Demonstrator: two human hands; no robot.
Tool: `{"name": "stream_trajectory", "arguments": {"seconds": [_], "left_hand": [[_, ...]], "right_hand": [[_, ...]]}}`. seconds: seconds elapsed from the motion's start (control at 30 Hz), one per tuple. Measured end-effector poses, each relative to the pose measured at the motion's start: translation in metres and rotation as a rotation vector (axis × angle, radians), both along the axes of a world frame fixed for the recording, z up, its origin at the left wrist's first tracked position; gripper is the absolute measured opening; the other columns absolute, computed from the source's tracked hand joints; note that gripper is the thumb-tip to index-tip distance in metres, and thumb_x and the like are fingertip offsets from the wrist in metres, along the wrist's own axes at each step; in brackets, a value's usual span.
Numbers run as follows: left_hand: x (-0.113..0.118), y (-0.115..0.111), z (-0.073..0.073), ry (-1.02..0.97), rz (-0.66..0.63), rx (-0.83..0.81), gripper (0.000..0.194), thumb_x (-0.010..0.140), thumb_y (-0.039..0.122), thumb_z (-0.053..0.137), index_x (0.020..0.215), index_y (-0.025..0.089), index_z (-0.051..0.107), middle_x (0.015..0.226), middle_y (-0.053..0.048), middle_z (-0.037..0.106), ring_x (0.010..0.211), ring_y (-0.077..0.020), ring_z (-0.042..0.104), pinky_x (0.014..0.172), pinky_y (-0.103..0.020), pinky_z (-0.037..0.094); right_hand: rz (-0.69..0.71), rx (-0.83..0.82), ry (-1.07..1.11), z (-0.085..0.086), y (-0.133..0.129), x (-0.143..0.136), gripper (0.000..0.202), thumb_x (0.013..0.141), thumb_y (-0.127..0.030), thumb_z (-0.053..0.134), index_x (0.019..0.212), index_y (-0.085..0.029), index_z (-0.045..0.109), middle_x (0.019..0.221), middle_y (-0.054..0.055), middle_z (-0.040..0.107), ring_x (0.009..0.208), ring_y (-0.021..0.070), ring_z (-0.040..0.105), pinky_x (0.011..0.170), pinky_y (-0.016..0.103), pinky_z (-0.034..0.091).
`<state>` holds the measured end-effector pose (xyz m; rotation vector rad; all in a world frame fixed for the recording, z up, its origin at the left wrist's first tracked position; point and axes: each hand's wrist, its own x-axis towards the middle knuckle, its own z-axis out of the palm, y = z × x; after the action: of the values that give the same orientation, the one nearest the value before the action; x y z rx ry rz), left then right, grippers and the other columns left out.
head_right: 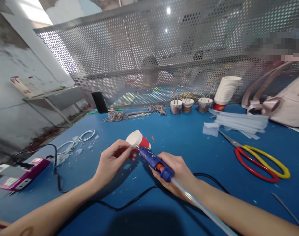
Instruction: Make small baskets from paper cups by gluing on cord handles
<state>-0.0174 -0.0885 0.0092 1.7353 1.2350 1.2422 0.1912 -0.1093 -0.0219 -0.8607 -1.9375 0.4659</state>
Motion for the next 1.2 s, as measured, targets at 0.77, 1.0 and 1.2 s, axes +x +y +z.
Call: {"name": "stream_trajectory", "arguments": {"seconds": [0.77, 1.0, 1.2], "left_hand": [[0.001, -0.001, 0.000, 0.005, -0.018, -0.009, 0.008, 0.081, 0.021, 0.058, 0.074, 0.017, 0.059, 0.067, 0.002, 0.060, 0.055, -0.0105, 0.062, 0.056, -0.023, 0.052], [-0.001, -0.001, -0.001, -0.007, -0.025, -0.065, 0.010, 0.082, 0.023, 0.058, 0.075, 0.016, 0.058, 0.066, 0.002, 0.060, 0.056, -0.0112, 0.063, 0.056, -0.023, 0.051], [-0.001, 0.000, -0.001, -0.009, -0.040, -0.036, 0.011, 0.081, 0.024, 0.058, 0.073, 0.016, 0.058, 0.066, 0.003, 0.059, 0.055, -0.0101, 0.062, 0.054, -0.022, 0.050]], "right_hand": [[0.018, 0.152, -0.101, -0.008, 0.003, 0.001, 0.002, 0.082, -0.021, 0.055, 0.082, -0.020, 0.052, 0.063, -0.001, 0.057, 0.048, 0.0111, 0.050, 0.047, 0.023, 0.039], [-0.039, 0.092, -0.115, 0.004, 0.002, 0.005, 0.004, 0.084, -0.021, 0.054, 0.081, -0.019, 0.054, 0.062, 0.000, 0.061, 0.049, 0.0114, 0.054, 0.049, 0.023, 0.043], [-0.002, 0.190, -0.103, -0.009, 0.003, 0.002, 0.004, 0.083, -0.022, 0.055, 0.082, -0.019, 0.052, 0.062, -0.002, 0.055, 0.047, 0.0098, 0.049, 0.047, 0.022, 0.039]]}}
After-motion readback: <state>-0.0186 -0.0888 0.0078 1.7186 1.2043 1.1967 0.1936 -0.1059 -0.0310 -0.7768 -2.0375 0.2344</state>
